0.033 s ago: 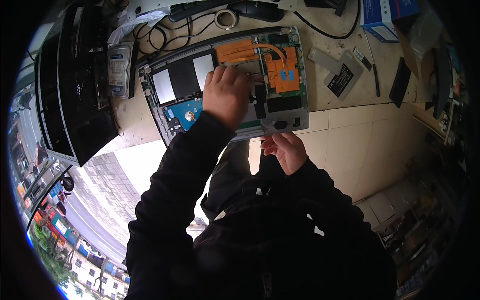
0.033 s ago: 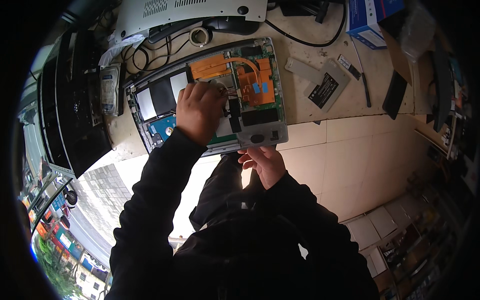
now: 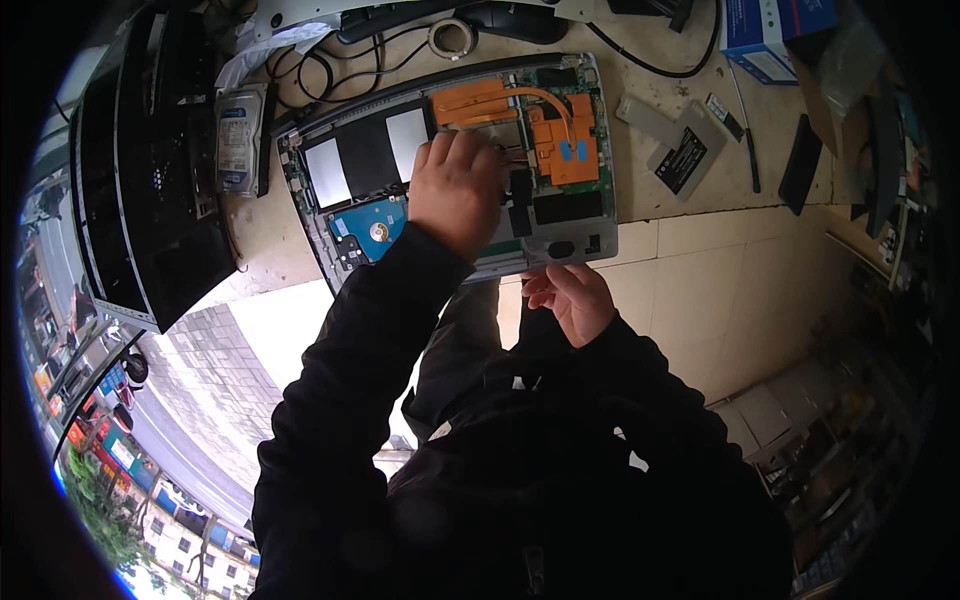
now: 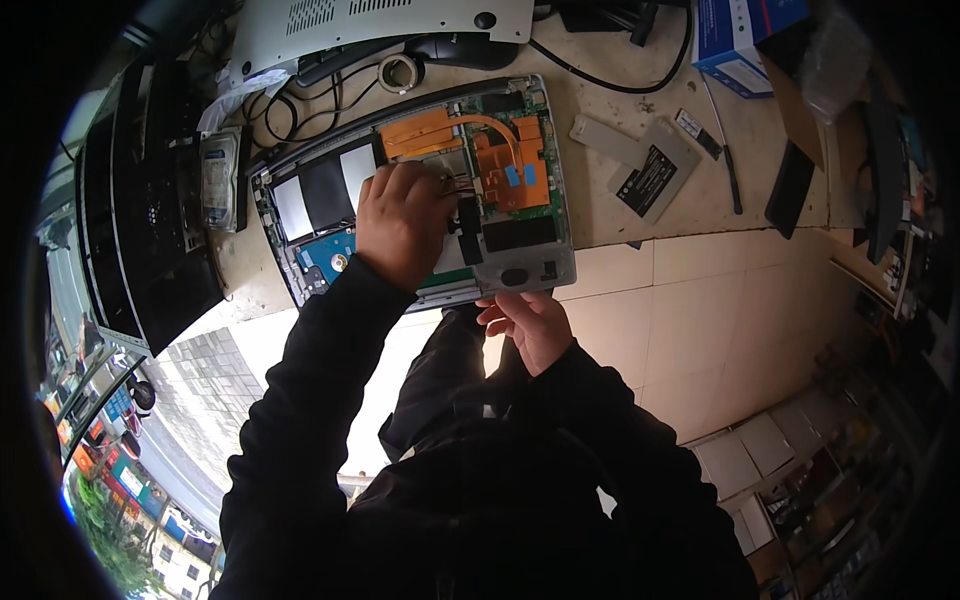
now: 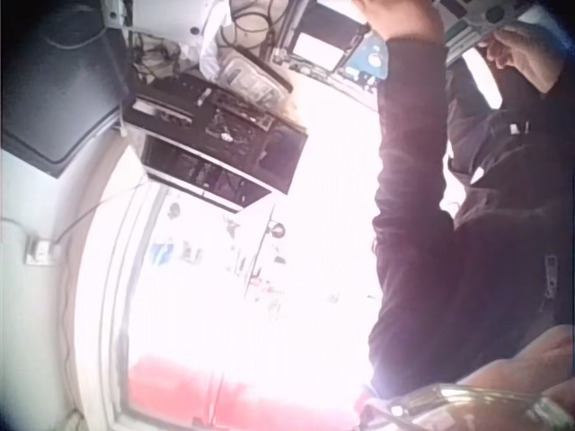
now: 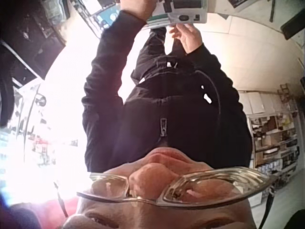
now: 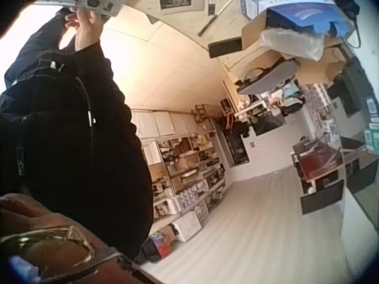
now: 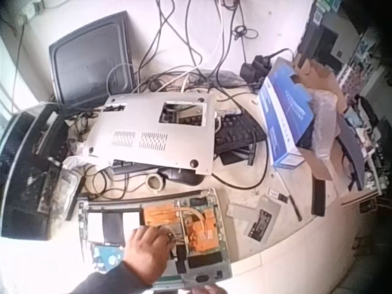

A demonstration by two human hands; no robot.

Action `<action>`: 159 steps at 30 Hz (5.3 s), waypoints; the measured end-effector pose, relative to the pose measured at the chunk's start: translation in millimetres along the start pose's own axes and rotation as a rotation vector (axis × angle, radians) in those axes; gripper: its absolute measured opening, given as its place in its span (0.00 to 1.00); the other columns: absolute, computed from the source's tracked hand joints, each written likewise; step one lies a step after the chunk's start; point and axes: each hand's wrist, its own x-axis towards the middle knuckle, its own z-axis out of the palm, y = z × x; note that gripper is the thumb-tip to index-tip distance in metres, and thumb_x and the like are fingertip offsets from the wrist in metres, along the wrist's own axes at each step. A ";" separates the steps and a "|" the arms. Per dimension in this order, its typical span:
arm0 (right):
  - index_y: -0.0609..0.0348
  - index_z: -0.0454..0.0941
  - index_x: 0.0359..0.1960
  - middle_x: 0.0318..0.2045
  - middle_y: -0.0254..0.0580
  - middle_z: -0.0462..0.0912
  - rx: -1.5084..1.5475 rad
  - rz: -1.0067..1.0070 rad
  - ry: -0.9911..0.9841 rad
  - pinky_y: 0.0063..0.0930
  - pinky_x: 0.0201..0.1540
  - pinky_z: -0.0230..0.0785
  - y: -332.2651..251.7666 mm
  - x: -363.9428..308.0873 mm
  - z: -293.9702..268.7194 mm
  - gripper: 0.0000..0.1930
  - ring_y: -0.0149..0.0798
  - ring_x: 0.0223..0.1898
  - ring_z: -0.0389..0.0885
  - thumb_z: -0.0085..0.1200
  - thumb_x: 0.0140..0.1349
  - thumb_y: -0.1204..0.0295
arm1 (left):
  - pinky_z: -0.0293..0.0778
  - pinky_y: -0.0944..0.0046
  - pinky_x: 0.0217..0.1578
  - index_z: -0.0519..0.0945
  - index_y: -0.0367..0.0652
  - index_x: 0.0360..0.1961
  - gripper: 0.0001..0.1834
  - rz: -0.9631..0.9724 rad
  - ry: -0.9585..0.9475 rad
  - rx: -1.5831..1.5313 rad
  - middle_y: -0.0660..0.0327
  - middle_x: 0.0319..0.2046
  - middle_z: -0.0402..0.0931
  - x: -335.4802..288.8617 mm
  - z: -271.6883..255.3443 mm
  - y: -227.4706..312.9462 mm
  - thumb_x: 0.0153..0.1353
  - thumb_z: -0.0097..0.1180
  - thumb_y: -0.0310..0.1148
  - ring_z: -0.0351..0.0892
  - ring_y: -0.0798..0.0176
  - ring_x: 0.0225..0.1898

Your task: The person removes screws from the back of a silver electronic device using a screwdriver, then detaches the back cover to expose the internal components. They continue to remove internal parts, including a circuit board, and place them on the workbench.

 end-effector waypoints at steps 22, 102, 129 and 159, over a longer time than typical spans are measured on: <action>0.60 0.73 0.45 0.37 0.42 0.81 0.123 0.010 -0.149 0.39 0.42 0.76 13.8 29.7 28.8 0.13 0.45 0.38 0.83 0.59 0.60 0.73 | 0.68 0.56 0.37 0.75 0.42 0.32 0.09 0.099 -0.134 0.040 0.57 0.31 0.70 8.2 5.5 5.6 0.46 0.54 0.22 0.72 0.51 0.35; 0.63 0.77 0.30 0.28 0.45 0.79 -1.818 -0.594 0.118 0.37 0.34 0.73 -69.3 87.1 140.3 0.08 0.46 0.31 0.80 0.59 0.57 0.71 | 0.76 0.63 0.37 0.80 0.36 0.43 0.12 -0.688 0.111 -0.151 0.53 0.35 0.78 -112.3 -86.8 -92.4 0.56 0.59 0.26 0.81 0.55 0.34; 0.68 0.80 0.34 0.16 0.29 0.70 -0.906 0.089 0.043 0.18 0.13 0.47 -101.6 106.7 130.1 0.07 0.21 0.12 0.61 0.54 0.57 0.77 | 0.75 0.62 0.37 0.80 0.33 0.38 0.11 -1.005 0.146 -0.606 0.49 0.30 0.81 -111.8 -73.9 -111.1 0.58 0.50 0.26 0.81 0.56 0.34; 0.66 0.79 0.31 0.21 0.38 0.79 -0.987 0.022 0.160 0.18 0.18 0.61 -89.3 96.8 146.4 0.14 0.24 0.15 0.69 0.58 0.61 0.65 | 0.76 0.63 0.33 0.81 0.43 0.27 0.23 -0.769 -0.603 0.027 0.58 0.27 0.82 -60.6 -110.6 -104.9 0.53 0.61 0.55 0.82 0.56 0.30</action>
